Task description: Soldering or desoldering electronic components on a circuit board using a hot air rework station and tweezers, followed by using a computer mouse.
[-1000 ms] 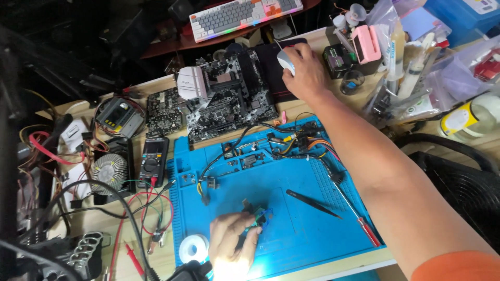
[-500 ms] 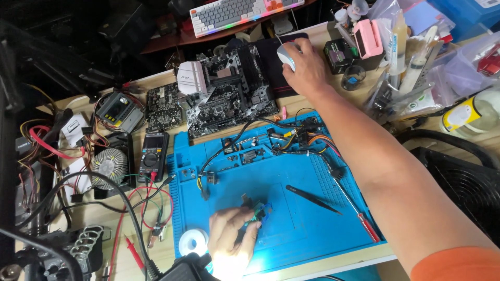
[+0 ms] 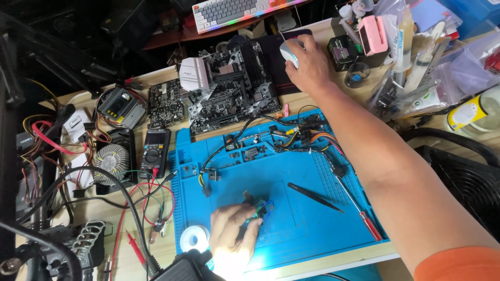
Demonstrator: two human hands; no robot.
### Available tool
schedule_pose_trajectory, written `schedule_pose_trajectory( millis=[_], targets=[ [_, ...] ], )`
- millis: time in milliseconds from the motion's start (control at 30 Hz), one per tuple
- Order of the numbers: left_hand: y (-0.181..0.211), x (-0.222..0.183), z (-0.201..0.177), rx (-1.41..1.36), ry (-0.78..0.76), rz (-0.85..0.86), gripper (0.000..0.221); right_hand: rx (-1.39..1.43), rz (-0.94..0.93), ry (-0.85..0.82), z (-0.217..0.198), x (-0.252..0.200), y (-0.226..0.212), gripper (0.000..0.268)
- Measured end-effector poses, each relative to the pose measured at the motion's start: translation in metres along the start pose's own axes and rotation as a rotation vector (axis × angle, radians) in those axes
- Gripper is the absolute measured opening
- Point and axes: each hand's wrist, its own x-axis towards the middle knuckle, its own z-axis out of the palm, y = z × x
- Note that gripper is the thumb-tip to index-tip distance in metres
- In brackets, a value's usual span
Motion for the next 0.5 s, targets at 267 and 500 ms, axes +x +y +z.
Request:
schedule_pose_trajectory(
  millis=[267, 500],
  targets=[
    [0.0016, 0.0015, 0.0015, 0.009, 0.017, 0.013, 0.015, -0.020, -0.022, -0.019, -0.0083, -0.0039, -0.0069, 0.061],
    [-0.0071, -0.0025, 0.0040, -0.003, 0.024, 0.043, 0.015, -0.018, -0.038, -0.018, -0.0088, -0.0056, -0.0078, 0.055]
  ],
)
